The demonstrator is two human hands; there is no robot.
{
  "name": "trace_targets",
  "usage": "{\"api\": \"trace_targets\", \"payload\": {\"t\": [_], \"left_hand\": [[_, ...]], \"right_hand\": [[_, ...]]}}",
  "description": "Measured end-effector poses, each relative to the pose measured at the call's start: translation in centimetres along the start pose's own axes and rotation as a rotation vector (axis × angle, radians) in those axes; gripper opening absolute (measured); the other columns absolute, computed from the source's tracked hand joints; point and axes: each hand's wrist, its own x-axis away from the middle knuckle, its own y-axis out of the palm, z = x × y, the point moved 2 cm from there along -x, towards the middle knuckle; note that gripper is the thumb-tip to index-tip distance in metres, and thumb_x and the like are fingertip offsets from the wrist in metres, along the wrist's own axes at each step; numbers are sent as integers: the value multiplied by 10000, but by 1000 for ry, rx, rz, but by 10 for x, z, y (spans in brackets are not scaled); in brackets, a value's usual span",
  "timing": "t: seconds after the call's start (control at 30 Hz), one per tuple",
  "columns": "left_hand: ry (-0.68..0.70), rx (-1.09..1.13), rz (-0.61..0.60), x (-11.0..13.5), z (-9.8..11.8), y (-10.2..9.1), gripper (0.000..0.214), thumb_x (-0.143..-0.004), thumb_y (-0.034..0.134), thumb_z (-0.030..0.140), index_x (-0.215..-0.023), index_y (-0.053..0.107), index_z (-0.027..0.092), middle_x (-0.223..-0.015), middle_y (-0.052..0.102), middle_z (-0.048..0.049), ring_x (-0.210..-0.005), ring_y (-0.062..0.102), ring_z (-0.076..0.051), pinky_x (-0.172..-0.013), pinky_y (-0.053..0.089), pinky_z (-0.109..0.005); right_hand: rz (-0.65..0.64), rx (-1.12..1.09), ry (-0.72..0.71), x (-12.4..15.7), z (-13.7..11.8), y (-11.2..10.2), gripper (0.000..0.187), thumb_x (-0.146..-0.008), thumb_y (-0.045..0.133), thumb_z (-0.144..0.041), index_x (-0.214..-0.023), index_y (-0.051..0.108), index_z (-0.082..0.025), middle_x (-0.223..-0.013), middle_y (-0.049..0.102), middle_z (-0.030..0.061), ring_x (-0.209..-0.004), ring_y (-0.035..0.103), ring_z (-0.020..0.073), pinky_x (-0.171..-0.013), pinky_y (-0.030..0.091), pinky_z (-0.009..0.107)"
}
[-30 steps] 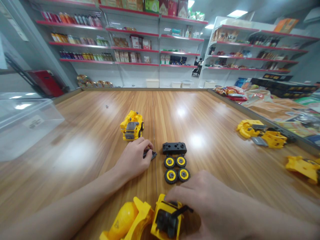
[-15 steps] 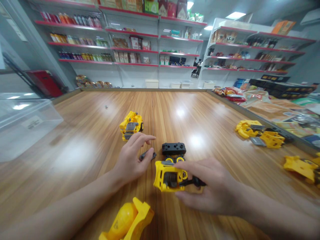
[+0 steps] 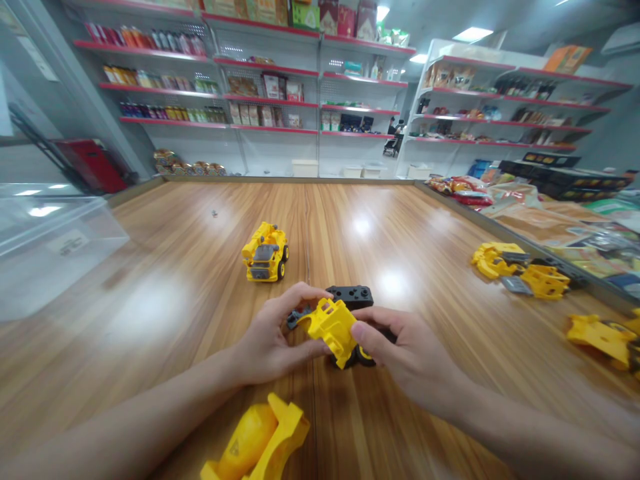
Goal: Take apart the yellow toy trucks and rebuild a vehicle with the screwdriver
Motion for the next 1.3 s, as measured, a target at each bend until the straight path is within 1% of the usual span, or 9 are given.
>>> {"api": "trace_targets", "payload": {"t": [0.2, 0.4, 0.57, 0.73, 0.83, 1.0, 1.1, 1.2, 1.3], "left_hand": [[-51, -75, 164, 0, -5, 2, 406, -771, 753, 247, -1076, 485, 228, -940, 615, -29, -829, 633, -165, -721, 518, -285], [-17, -161, 267, 3, -19, 2, 450, -773, 734, 221, -1130, 460, 235, -972, 600, -40, -831, 622, -174, -723, 507, -297], [-127, -120, 196, 0, -9, 4, 421, -800, 711, 247, -1159, 494, 221, -1001, 623, -48, -882, 616, -186, -771, 504, -305], [-294, 256, 45, -9, 13, 8, 275, -809, 710, 289, -1000, 547, 178, -911, 638, -13, -813, 598, -138, -712, 489, -230], [-313, 365, 44, -12, 17, 8, 267, -810, 714, 260, -1007, 550, 185, -917, 647, 0, -808, 601, -122, -712, 488, -212], [-261, 329, 91, -10, 18, 9, 343, -831, 699, 233, -1104, 492, 240, -975, 658, -4, -855, 622, -137, -743, 496, -238], [-181, 142, 61, -10, 21, 9, 217, -826, 699, 257, -998, 579, 199, -989, 609, -40, -904, 589, -167, -794, 481, -280], [-102, 5, 114, -10, 26, 6, 152, -819, 700, 283, -895, 630, 172, -983, 549, -51, -934, 541, -181, -816, 451, -292], [-203, 198, 133, -9, 27, 9, 140, -896, 608, 302, -982, 598, 193, -889, 564, -22, -814, 553, -142, -704, 463, -257]], "right_hand": [[91, 248, 23, -1, 6, -5, 310, -968, 476, -420, -881, 659, -186, -806, 674, 19, -711, 595, 154, -619, 440, 265], [129, 363, -46, 2, 1, -6, 319, -984, 435, -368, -776, 596, -186, -682, 572, -8, -617, 509, 132, -560, 367, 269], [83, 435, -108, 2, 2, -3, 283, -978, 456, -325, -773, 591, -182, -689, 567, -12, -615, 489, 123, -561, 328, 272], [43, 429, -170, 2, 1, 0, 306, -976, 463, -292, -694, 502, -179, -639, 492, -35, -574, 425, 97, -543, 297, 259], [42, 397, -217, 4, -3, 1, 284, -977, 463, -288, -724, 526, -174, -655, 503, -33, -585, 433, 94, -558, 311, 253], [51, 382, -223, 6, -4, 0, 239, -945, 536, -334, -777, 573, -168, -670, 528, -25, -588, 449, 100, -554, 321, 255], [75, 354, -255, 7, -6, 0, 243, -956, 519, -313, -768, 572, -168, -674, 540, -23, -593, 463, 95, -564, 339, 246], [93, 319, -270, 9, -10, 1, 245, -968, 494, -296, -775, 577, -170, -679, 552, -20, -600, 478, 95, -577, 356, 242], [66, 308, -197, 10, -11, 4, 251, -956, 509, -349, -794, 581, -171, -675, 556, -17, -586, 483, 102, -553, 351, 250]]}}
